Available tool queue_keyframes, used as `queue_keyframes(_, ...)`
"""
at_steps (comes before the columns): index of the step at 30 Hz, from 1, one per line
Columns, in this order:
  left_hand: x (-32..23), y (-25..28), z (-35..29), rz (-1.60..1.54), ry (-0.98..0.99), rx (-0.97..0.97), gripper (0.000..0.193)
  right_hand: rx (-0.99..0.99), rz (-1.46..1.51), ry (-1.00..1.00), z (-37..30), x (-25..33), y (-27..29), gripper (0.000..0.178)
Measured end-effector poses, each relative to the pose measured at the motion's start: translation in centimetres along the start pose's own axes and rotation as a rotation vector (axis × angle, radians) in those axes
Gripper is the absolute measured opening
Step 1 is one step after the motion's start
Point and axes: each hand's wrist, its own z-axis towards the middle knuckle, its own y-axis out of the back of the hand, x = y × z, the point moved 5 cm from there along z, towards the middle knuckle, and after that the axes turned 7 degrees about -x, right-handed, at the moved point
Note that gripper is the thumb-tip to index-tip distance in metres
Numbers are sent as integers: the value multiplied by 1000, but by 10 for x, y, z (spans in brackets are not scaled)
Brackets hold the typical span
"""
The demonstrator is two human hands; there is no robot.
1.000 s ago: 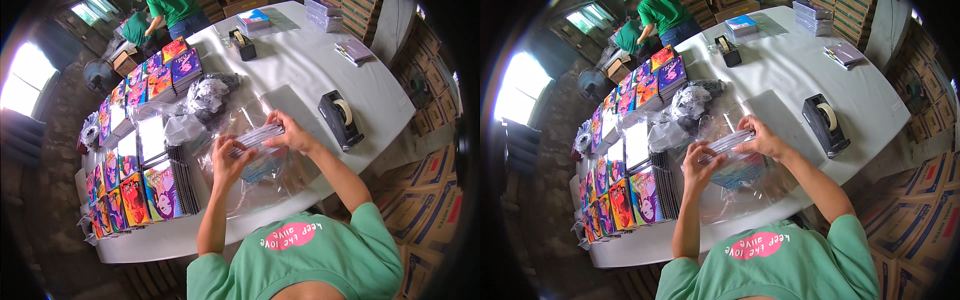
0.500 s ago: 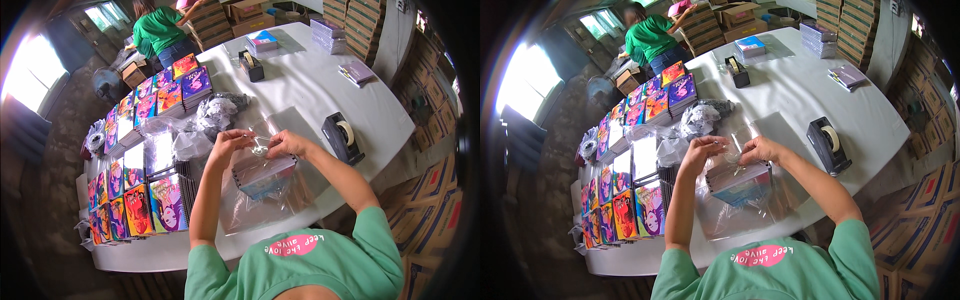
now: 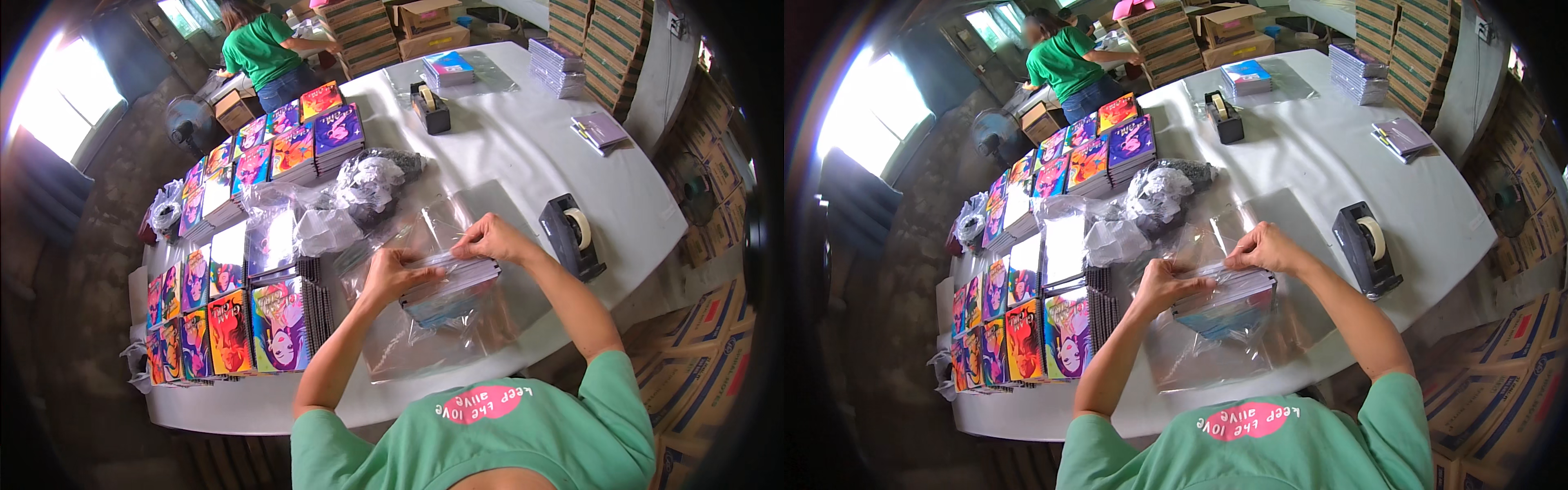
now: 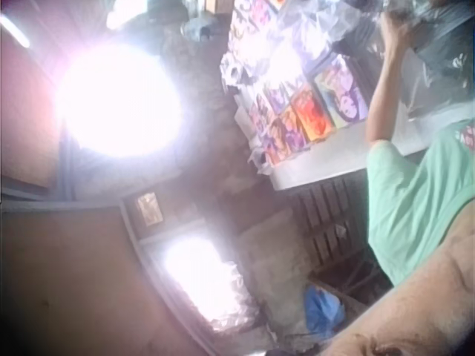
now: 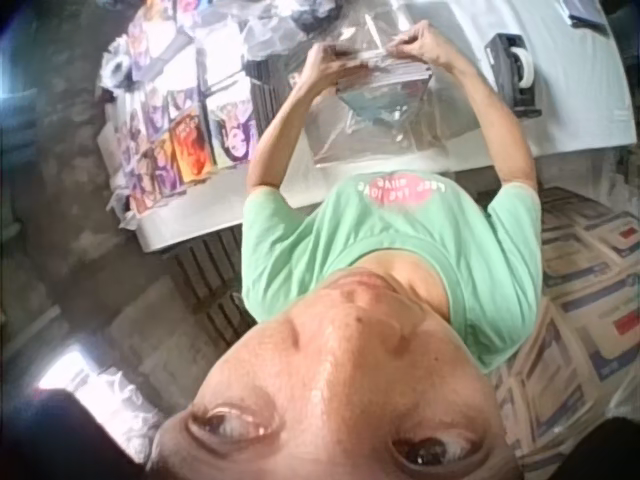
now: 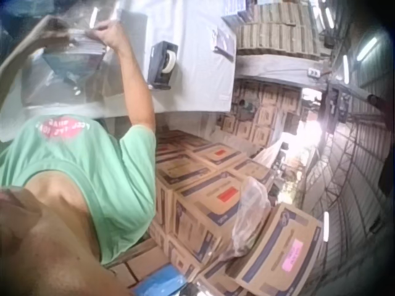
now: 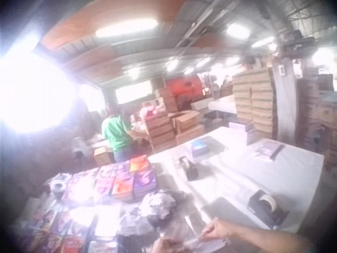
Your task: The person sorts through a large collection of colorful notebooks on a table, gathers them into stacks, and wraps each stack in clear plastic film, securing the package with adhesive tape.
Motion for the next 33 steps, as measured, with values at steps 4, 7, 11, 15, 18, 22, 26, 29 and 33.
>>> queue_keyframes(4,-2,1,-4,-70,-11,-183,21,-108,-168,110,-9,11,1,23)
queue_keyframes(7,-7,0,-7,54,-291,-302,23,-161,-336,303,-19,30,-8,17)
queue_keyframes(11,-12,-5,-18,357,-686,-336,46,-169,-618,480,-30,47,-20,13)
queue_keyframes(15,-45,-11,-42,226,-590,-205,63,-288,-826,643,-39,53,-23,16)
queue_keyframes(18,-28,-23,-48,340,-754,-226,61,-231,-1286,712,-60,60,-46,19)
queue_keyframes(22,-7,-39,-65,452,-1058,-417,39,-129,-704,603,-99,45,-6,29)
queue_keyframes(26,-11,-40,-72,504,-1215,-557,34,-1038,-708,79,-143,-54,122,22)
queue_keyframes(29,-16,-42,-71,495,-1257,-579,28,-984,-696,-316,-177,-168,175,30)
queue_keyframes(33,-15,-39,-72,488,-1232,-585,29,-587,-78,-680,-176,-204,172,38)
